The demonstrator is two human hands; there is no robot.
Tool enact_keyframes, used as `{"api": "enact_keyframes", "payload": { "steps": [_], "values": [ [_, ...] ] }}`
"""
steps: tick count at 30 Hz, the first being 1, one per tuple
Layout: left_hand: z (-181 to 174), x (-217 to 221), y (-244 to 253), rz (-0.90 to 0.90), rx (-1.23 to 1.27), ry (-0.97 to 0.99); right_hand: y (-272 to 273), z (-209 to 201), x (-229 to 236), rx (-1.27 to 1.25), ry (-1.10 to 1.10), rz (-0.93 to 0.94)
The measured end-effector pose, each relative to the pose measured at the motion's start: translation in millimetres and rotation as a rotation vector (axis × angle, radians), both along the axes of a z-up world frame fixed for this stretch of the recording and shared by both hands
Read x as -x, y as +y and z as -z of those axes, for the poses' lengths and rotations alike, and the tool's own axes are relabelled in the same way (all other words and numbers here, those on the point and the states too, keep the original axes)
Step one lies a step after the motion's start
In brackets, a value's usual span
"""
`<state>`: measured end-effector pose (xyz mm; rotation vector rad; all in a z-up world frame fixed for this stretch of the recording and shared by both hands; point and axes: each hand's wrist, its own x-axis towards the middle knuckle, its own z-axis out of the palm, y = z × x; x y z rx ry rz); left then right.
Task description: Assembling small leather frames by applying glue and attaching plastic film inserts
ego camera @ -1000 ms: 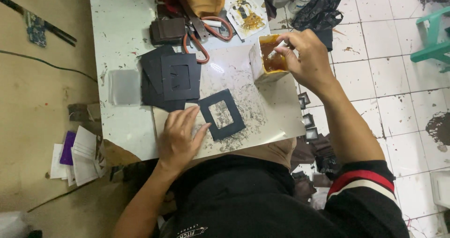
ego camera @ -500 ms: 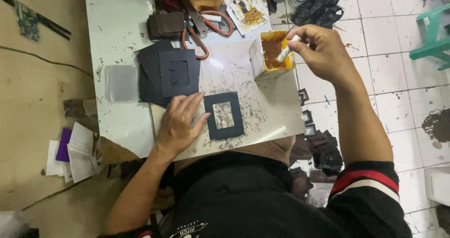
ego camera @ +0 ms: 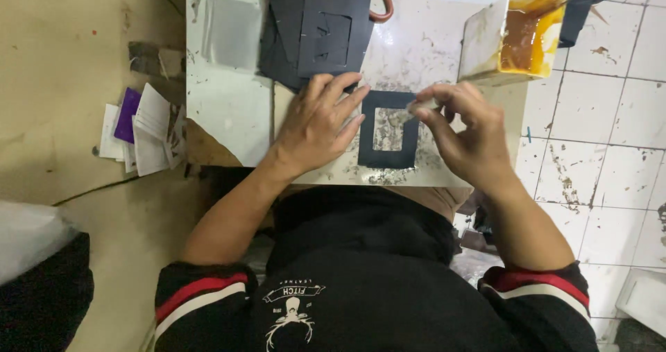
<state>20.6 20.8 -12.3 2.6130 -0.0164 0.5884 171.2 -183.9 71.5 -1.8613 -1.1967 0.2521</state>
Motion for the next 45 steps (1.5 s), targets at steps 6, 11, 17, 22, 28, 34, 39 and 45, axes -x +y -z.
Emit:
{"api": "enact_keyframes", "payload": {
  "steps": [6, 11, 17, 22, 28, 34, 39, 45],
  "values": [
    [1.3, -0.3, 1.4, 0.009, 0.025, 0.006, 19.9, 47.0, -1.7, -0.019, -0.099, 0.006],
    [10.8, -0.8, 3.1, 0.008, 0.038, 0.013, 24.9, 49.4, -0.8, 0.014, -0.104, 0.025],
    [9.6, -0.9, 3.6, 0.009, 0.036, 0.002, 27.2, 48.2, -0.6, 0.027, -0.115, 0.02],
    [10.9, -0.7, 3.7, 0.002, 0.025, 0.004, 22.4, 46.5, 9.1, 0.058, -0.143, 0.022],
    [9.7, -0.4, 3.8, 0.004, 0.046, 0.004, 11.3, 43.8, 29.8, 0.087, -0.216, -0.011],
    [-7.2, -0.7, 0.1, -0.053, -0.036, 0.131, 3.4, 31.1, 38.7, 0.115, -0.27, -0.177],
    [-7.6, -2.7, -5.8, -0.06, 0.034, 0.139, -6.4, 25.0, 34.9, 0.142, -0.304, -0.311],
    [4.2, -38.3, -6.2, 0.188, 0.055, 0.221, -18.8, -18.4, 28.3, 0.169, -0.171, -0.098]
  ]
}}
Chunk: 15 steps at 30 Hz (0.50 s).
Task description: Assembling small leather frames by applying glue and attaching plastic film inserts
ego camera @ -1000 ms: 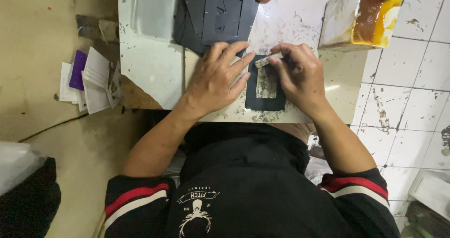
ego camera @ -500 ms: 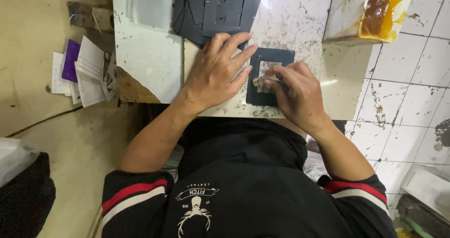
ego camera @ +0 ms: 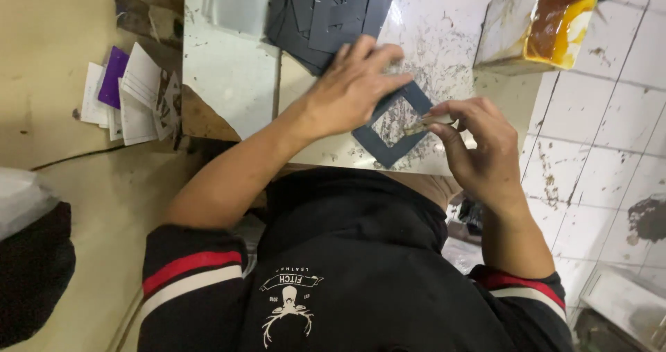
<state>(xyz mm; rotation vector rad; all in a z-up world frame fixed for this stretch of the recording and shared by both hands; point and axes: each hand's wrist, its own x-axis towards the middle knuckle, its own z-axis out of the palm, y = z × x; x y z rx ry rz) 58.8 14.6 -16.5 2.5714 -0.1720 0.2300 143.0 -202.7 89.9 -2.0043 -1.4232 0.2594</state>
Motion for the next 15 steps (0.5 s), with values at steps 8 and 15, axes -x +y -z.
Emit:
{"api": "enact_keyframes", "payload": {
  "steps": [8, 15],
  "values": [
    [4.8, 9.3, 4.1, -0.031, 0.347, -0.213, 9.1, 40.3, 3.5, -0.229, 0.042, 0.003],
    [-2.9, 85.8, -26.7, -0.439, 0.103, -0.218, 30.8, 56.1, 7.0, -0.237, -0.122, -0.106]
  ]
}}
